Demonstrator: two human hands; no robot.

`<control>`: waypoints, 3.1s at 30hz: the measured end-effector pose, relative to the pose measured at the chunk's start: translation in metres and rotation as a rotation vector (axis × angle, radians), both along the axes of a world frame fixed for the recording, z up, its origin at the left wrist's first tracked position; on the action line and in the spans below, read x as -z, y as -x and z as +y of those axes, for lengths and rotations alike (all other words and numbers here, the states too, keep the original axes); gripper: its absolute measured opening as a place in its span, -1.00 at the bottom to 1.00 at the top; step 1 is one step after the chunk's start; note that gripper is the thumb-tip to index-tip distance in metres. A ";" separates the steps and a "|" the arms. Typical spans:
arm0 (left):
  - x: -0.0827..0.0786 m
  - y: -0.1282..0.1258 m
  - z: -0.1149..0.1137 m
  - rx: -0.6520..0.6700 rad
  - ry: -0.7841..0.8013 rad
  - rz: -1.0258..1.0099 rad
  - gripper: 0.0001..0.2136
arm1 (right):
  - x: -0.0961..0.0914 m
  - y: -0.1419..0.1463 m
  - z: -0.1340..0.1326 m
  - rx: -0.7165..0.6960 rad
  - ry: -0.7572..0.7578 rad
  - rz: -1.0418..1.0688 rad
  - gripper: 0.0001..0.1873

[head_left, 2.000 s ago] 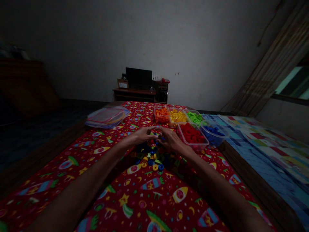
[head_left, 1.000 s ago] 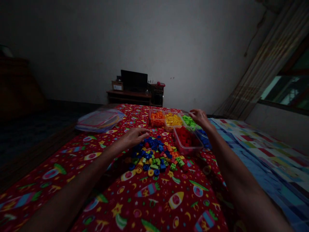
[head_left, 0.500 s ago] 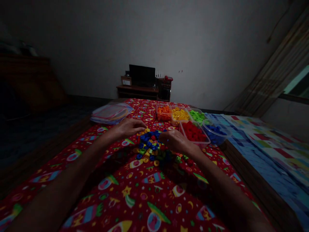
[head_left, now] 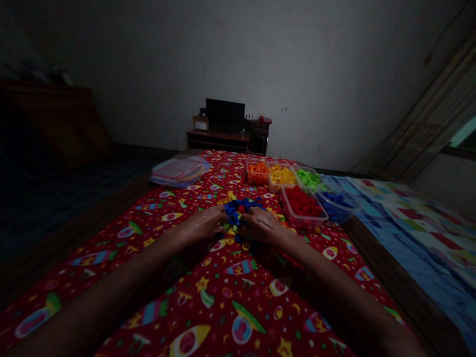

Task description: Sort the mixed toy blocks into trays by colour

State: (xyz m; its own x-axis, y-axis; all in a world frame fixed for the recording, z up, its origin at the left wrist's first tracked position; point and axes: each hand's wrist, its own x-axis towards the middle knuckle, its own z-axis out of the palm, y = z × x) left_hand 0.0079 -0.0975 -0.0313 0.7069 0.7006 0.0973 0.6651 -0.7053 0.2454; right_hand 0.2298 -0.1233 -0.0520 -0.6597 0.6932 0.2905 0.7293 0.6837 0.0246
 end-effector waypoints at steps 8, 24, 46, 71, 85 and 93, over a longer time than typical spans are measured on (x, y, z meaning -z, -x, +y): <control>-0.003 0.001 0.004 -0.130 0.021 -0.117 -0.83 | -0.012 0.007 0.002 0.034 0.199 -0.016 -0.78; 0.036 -0.019 -0.021 -0.079 -0.061 -0.072 -0.73 | 0.003 -0.012 0.009 0.033 0.072 0.029 -0.80; 0.012 -0.026 -0.005 -0.228 0.391 -0.393 -0.66 | 0.003 -0.014 0.017 0.055 0.104 -0.003 -0.88; 0.020 -0.036 0.001 -0.402 0.700 -0.786 -0.21 | -0.013 0.009 -0.007 -0.123 0.229 0.319 -0.60; 0.008 -0.035 -0.007 -0.292 0.500 -0.771 -0.33 | -0.036 -0.030 0.015 0.028 0.058 0.417 -0.63; 0.006 -0.029 -0.005 -0.320 0.416 -0.685 -0.54 | -0.100 -0.150 0.097 0.721 -0.019 0.319 -0.70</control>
